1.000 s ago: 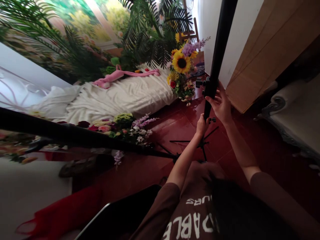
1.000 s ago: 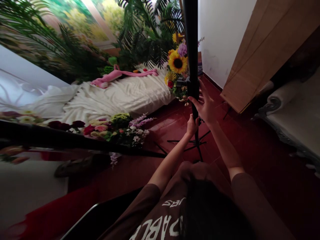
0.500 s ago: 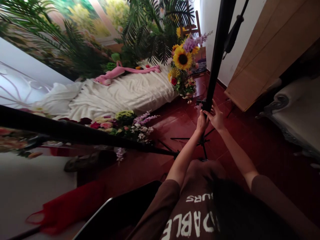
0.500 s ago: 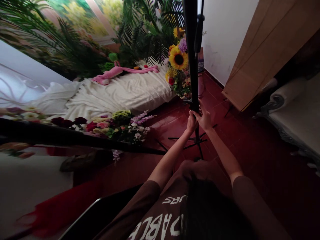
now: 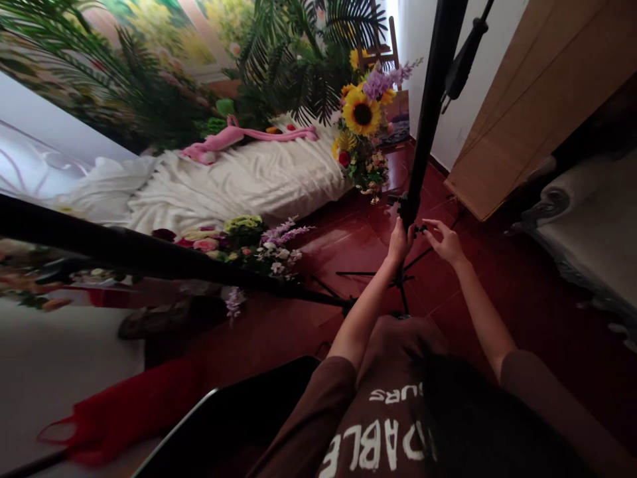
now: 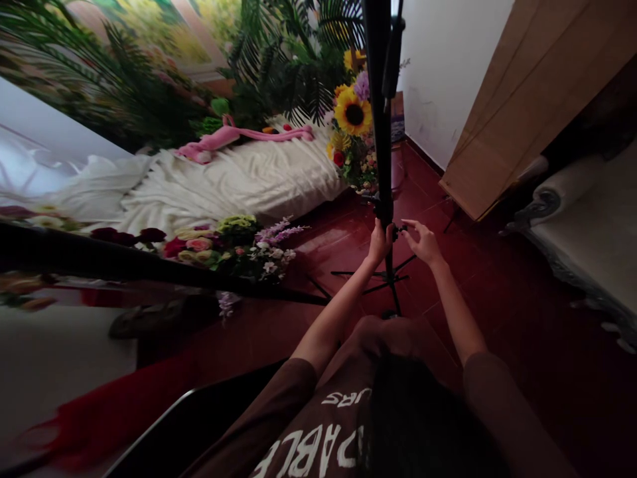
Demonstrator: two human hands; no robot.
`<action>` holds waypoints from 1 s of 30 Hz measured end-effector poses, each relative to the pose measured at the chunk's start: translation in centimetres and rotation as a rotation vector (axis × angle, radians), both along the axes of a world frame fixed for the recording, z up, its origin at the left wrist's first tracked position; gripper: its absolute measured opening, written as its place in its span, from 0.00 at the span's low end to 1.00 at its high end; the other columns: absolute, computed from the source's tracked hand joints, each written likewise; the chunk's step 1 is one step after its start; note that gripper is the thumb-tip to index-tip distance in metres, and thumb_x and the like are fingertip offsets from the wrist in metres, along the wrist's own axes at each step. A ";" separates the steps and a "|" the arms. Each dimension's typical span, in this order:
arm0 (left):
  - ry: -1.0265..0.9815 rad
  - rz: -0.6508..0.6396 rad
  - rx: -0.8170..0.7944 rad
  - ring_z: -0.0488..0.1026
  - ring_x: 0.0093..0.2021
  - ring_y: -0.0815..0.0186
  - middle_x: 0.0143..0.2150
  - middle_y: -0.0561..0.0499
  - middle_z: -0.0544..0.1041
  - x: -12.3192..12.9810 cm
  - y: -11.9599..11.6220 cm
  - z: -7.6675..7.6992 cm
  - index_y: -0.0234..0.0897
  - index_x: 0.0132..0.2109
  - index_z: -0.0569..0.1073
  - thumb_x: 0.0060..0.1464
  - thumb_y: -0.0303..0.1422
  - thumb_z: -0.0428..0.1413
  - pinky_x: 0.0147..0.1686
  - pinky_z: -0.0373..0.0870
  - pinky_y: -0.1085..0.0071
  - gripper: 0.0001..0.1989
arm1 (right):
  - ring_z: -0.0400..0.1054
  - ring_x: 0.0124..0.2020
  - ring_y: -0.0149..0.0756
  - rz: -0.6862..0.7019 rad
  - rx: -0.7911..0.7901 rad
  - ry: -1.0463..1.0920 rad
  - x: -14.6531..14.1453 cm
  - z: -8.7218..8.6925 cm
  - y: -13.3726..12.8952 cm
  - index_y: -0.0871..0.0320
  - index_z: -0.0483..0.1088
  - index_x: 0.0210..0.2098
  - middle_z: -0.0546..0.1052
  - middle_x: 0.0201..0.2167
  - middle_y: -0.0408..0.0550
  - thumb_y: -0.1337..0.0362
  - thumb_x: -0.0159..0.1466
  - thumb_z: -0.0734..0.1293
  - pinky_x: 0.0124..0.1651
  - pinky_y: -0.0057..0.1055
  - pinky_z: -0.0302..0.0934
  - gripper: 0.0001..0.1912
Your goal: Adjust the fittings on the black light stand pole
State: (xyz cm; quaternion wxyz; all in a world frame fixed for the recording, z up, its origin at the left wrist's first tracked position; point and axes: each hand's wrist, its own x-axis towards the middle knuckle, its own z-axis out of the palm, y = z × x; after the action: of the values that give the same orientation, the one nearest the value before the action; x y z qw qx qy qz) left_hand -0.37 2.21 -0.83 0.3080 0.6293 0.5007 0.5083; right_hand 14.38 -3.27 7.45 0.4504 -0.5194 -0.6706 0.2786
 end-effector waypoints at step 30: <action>0.015 0.036 0.060 0.75 0.37 0.64 0.38 0.43 0.77 0.2 0.2 -0.7 0.35 0.51 0.67 0.63 0.45 0.51 0.37 0.69 0.70 0.19 | 0.50 0.08 0.22 -0.277 -0.740 0.670 -3.4 -1.1 2.6 0.55 0.56 0.17 0.57 0.08 0.35 0.54 0.68 0.60 0.13 0.23 0.40 0.24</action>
State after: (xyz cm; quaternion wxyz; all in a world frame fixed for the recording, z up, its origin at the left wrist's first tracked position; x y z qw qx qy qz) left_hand -0.13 2.44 -1.50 0.2759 0.6329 0.4991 0.5237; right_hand 10.95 -0.67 6.38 0.4593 -0.6102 -0.2708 0.5860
